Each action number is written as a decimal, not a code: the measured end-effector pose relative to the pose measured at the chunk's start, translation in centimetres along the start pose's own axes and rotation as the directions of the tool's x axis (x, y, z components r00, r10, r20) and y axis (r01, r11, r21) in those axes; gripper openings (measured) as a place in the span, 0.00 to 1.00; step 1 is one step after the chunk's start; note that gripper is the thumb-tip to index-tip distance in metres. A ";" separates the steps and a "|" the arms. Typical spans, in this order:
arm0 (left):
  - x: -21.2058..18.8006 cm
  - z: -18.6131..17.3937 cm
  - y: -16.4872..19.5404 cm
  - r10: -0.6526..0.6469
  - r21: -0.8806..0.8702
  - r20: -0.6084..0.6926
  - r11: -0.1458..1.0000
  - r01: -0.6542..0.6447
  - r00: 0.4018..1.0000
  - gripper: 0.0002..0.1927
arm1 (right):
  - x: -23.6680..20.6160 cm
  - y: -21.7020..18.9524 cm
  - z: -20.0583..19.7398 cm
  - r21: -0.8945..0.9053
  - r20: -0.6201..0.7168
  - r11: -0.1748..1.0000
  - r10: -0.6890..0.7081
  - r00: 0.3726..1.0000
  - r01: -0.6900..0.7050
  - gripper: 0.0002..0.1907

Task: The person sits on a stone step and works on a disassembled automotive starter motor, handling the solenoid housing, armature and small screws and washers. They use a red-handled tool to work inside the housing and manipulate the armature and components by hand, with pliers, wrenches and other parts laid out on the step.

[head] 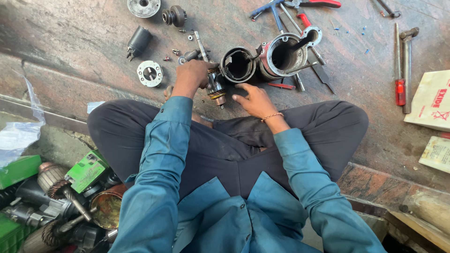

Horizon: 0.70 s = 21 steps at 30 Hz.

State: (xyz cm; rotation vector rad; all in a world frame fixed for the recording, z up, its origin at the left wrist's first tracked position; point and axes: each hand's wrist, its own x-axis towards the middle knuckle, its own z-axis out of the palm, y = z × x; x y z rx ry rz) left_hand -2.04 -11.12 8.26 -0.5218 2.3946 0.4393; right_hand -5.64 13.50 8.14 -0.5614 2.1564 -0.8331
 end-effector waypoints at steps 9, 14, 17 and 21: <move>0.9 1.0 -0.9 -0.029 -0.016 -0.164 1.000 0.026 0.986 0.25 | 4.1 1.8 0.9 0.988 0.118 0.074 0.189 0.975 -0.134 0.23; 0.4 0.8 -0.2 -0.031 -0.098 -0.169 0.995 0.015 0.985 0.28 | 4.2 0.5 0.5 1.000 0.017 -0.004 0.047 0.999 -0.016 0.25; 0.0 0.8 -0.3 -0.039 -0.117 -0.244 0.993 0.010 0.969 0.21 | 4.9 0.4 0.6 0.984 0.011 0.176 -0.056 0.998 -0.001 0.26; 1.1 1.8 -1.1 -0.096 -0.141 -0.296 0.988 0.056 0.950 0.18 | 6.5 2.3 2.1 0.806 0.033 0.591 0.007 0.999 -0.031 0.24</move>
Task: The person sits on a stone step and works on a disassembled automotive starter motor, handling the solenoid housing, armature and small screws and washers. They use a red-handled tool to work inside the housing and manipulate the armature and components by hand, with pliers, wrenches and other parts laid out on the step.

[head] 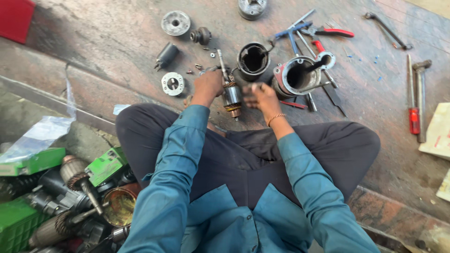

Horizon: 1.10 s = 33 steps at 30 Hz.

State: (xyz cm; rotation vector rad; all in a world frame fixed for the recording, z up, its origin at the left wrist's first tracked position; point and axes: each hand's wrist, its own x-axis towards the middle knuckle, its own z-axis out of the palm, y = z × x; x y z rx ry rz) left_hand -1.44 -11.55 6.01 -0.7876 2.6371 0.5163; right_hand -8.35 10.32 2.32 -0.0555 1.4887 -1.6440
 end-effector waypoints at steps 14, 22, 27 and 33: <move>0.8 0.5 3.1 0.054 0.017 0.017 0.998 -0.054 0.998 0.14 | 0.5 2.5 0.0 -0.892 0.174 0.413 -0.056 0.983 0.181 0.49; 1.2 0.3 2.9 -0.086 0.105 0.149 0.992 0.071 0.985 0.17 | 0.8 3.0 -0.4 -0.901 0.177 0.399 -0.018 0.984 0.170 0.47; 0.2 -0.2 3.1 -0.137 0.072 0.309 0.990 0.121 0.941 0.26 | 1.0 3.2 -0.7 -0.901 0.180 0.400 -0.013 0.984 0.170 0.43; 0.7 1.3 2.9 -0.100 -0.013 -0.008 0.995 0.100 0.995 0.15 | 1.0 2.8 -0.6 -0.934 0.109 0.344 0.019 0.994 0.096 0.41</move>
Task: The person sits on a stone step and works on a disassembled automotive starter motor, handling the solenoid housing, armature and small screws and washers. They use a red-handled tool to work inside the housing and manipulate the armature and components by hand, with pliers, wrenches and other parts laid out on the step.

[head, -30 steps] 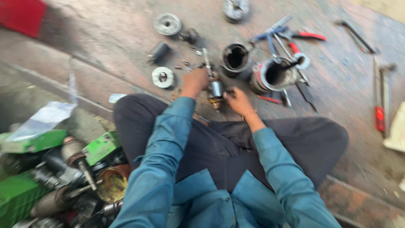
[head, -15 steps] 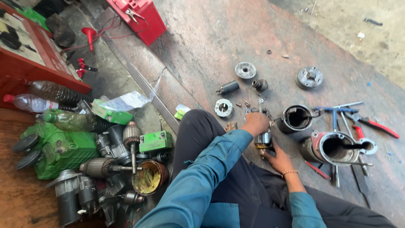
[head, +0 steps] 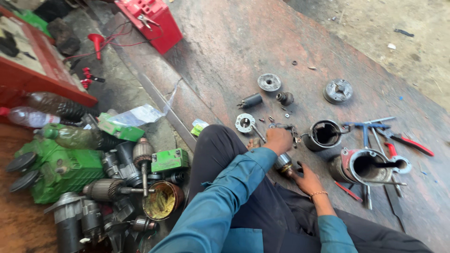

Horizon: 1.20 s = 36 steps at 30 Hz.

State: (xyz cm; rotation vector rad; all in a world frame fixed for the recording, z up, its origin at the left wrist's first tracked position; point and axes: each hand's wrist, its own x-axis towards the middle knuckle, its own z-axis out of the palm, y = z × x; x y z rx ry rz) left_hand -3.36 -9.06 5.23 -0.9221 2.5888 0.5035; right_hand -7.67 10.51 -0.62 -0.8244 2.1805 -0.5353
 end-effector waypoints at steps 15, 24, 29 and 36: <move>2.0 4.1 -2.7 0.135 0.112 -0.122 0.986 -0.122 0.983 0.10 | -1.5 -0.3 0.9 -0.050 0.132 0.996 0.073 0.988 -0.067 0.30; 1.6 4.8 -3.1 0.158 0.201 -0.214 0.973 -0.115 0.964 0.08 | 0.0 0.1 1.4 -0.064 0.141 0.998 -0.019 0.990 0.028 0.25; 0.6 2.2 -1.9 0.063 0.182 0.037 0.981 -0.069 0.997 0.14 | -0.1 -0.7 0.5 -0.015 0.180 1.000 0.012 0.984 -0.010 0.23; 0.0 0.3 -0.6 -0.040 0.244 0.255 0.969 -0.024 0.966 0.11 | -0.2 -0.7 0.3 -0.057 0.168 0.998 -0.004 0.986 0.014 0.29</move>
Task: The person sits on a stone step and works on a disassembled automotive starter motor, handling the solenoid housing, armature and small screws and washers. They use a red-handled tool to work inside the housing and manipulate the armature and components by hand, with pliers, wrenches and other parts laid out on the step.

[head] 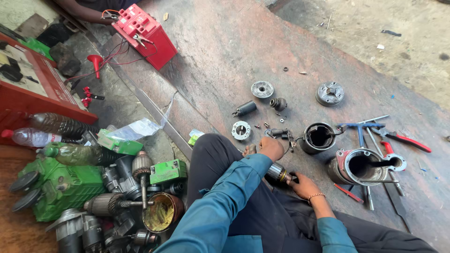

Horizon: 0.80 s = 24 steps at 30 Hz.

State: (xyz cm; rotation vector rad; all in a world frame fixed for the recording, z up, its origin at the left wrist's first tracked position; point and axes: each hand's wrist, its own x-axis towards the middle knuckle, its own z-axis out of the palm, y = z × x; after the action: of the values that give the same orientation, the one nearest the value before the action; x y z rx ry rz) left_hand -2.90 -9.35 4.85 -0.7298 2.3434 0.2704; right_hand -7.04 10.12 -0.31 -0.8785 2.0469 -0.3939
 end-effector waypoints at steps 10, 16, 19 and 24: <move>0.3 0.0 0.9 0.043 0.038 0.103 0.998 -0.047 0.994 0.13 | 0.8 0.9 0.3 0.036 -0.001 0.999 0.030 1.000 -0.030 0.30; 0.1 0.4 1.2 0.140 0.084 0.072 0.986 -0.146 0.987 0.17 | 0.2 0.2 -0.5 0.039 0.028 0.997 0.063 0.998 -0.064 0.29; 0.3 0.6 1.1 0.121 0.055 0.071 0.991 -0.125 0.990 0.18 | 0.1 -0.2 -0.6 0.111 0.059 0.991 0.069 0.996 -0.075 0.28; 1.2 3.0 0.7 0.180 0.023 -0.215 0.983 -0.180 0.960 0.13 | 0.0 -0.3 -0.1 0.168 0.024 0.986 -0.008 1.000 0.004 0.26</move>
State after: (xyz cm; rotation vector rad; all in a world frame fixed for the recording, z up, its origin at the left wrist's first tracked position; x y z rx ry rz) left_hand -2.52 -8.17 1.77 -0.5680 2.6221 0.2775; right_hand -7.02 9.88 -0.06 -0.7833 1.9572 -0.5480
